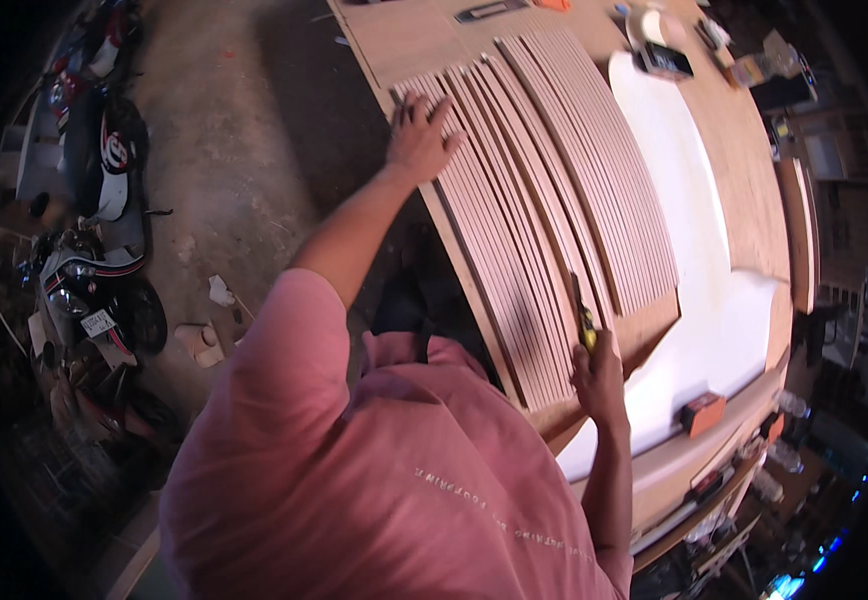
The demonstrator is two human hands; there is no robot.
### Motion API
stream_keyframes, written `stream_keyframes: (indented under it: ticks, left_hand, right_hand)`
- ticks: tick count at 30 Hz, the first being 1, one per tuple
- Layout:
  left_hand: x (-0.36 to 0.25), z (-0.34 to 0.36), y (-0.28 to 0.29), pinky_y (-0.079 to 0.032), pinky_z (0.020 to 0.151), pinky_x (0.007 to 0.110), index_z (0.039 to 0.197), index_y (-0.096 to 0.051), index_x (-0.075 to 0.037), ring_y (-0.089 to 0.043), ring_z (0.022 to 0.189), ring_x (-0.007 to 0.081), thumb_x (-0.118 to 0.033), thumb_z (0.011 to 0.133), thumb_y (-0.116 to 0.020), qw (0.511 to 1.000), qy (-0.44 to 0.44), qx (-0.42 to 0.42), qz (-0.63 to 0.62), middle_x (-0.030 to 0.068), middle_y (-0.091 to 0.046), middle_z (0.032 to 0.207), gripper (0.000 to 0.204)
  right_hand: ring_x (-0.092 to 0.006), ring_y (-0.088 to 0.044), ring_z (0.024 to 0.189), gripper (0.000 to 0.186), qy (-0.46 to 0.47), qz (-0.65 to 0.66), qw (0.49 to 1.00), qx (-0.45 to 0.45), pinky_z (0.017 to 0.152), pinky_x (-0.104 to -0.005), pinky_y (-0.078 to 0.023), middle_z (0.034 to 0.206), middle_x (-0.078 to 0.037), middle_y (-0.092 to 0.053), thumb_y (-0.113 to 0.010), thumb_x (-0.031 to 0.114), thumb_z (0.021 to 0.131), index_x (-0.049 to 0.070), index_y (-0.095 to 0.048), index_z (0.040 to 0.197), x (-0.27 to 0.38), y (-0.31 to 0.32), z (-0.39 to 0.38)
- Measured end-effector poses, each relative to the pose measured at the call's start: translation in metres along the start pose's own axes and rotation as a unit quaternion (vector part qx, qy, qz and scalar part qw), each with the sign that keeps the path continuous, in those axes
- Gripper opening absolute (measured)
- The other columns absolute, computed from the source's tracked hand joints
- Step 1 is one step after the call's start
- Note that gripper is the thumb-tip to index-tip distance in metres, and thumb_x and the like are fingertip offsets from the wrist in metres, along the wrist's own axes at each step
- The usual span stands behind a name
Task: The person uses a utility knife to cut through thin wooden slats on a workbench, separating and then stacking the pieces.
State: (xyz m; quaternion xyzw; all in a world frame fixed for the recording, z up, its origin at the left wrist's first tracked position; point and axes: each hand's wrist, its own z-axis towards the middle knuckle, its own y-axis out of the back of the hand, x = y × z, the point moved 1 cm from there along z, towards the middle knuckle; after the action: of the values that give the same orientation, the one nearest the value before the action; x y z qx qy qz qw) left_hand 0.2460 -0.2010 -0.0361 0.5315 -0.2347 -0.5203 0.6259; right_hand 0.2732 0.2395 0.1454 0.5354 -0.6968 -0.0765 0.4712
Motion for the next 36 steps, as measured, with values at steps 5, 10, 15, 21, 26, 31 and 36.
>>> stream_keyframes:
  ticks: [5, 10, 15, 21, 26, 31, 36]
  left_hand:
    - [0.007, 0.000, 0.005, -0.028, 0.124, 0.054, 0.154, -0.040, -0.004, -0.030, 0.151, 0.0429, -0.042, 0.097, -0.065, 0.995, 0.007, -0.008, -0.098, 0.0219, -0.041, 0.151, 0.073]
    - [0.009, 0.002, 0.014, -0.030, 0.124, 0.048, 0.153, -0.040, -0.001, -0.028, 0.153, 0.0381, -0.033, 0.094, -0.069, 0.990, -0.003, 0.003, -0.142, 0.0177, -0.041, 0.152, 0.073]
    - [0.012, -0.002, 0.013, -0.026, 0.127, 0.047, 0.154, -0.039, 0.001, -0.023, 0.156, 0.0368, -0.036, 0.096, -0.065, 0.987, 0.037, 0.024, -0.154, 0.0167, -0.036, 0.157, 0.073]
    - [0.015, -0.002, 0.012, -0.030, 0.125, 0.051, 0.151, -0.044, -0.004, -0.025, 0.154, 0.0395, -0.026, 0.088, -0.073, 0.979, 0.048, -0.003, -0.198, 0.0160, -0.038, 0.154, 0.073]
    - [0.017, 0.003, 0.015, -0.027, 0.126, 0.051, 0.151, -0.044, -0.002, -0.025, 0.154, 0.0401, -0.031, 0.091, -0.071, 0.978, 0.048, 0.029, -0.199, 0.0188, -0.037, 0.154, 0.072]
    - [0.021, 0.004, 0.013, -0.025, 0.126, 0.053, 0.152, -0.044, 0.000, -0.027, 0.153, 0.0414, -0.038, 0.094, -0.066, 0.975, 0.032, 0.001, -0.220, 0.0205, -0.037, 0.155, 0.072]
    - [0.021, 0.004, 0.014, -0.024, 0.126, 0.054, 0.150, -0.046, 0.002, -0.027, 0.152, 0.0422, -0.038, 0.094, -0.065, 0.976, 0.031, 0.003, -0.216, 0.0219, -0.037, 0.156, 0.071]
  right_hand:
    - [-0.0441, -0.070, 0.068, 0.026, 0.152, 0.060, 0.986, 0.000, 0.061, -0.0514, -0.052, 0.072, -0.028, -0.064, -0.056, 0.021, 0.104, -0.001, -0.044, 0.112, 0.090, -0.067, 0.140]
    - [-0.0502, -0.069, 0.073, 0.027, 0.313, -0.086, 0.940, -0.102, 0.060, -0.0576, -0.052, 0.082, -0.032, -0.067, -0.058, 0.019, 0.102, -0.001, -0.047, 0.117, 0.166, -0.111, 0.242]
    - [-0.0548, -0.067, 0.079, 0.030, 0.290, -0.136, 0.942, -0.096, 0.066, -0.0615, -0.052, 0.083, -0.035, -0.067, -0.058, 0.017, 0.099, -0.006, -0.049, 0.116, 0.216, -0.123, 0.290]
    - [-0.0487, -0.071, 0.078, 0.029, 0.247, -0.224, 0.941, -0.059, 0.068, -0.0561, -0.058, 0.084, -0.031, -0.069, -0.056, 0.023, 0.100, -0.003, -0.048, 0.109, 0.241, -0.123, 0.298]
    - [-0.0484, -0.071, 0.082, 0.028, 0.239, -0.241, 0.940, -0.042, 0.070, -0.0549, -0.059, 0.092, -0.031, -0.069, -0.058, 0.019, 0.098, -0.004, -0.048, 0.110, 0.251, -0.118, 0.296]
    - [-0.0526, -0.070, 0.081, 0.027, 0.246, -0.215, 0.944, -0.053, 0.069, -0.0585, -0.057, 0.086, -0.035, -0.068, -0.058, 0.016, 0.098, -0.005, -0.049, 0.112, 0.258, -0.120, 0.298]
    - [-0.0472, -0.072, 0.090, 0.030, 0.182, -0.269, 0.946, -0.011, 0.076, -0.0534, -0.060, 0.100, -0.031, -0.069, -0.055, 0.022, 0.099, -0.005, -0.049, 0.111, 0.269, -0.121, 0.304]
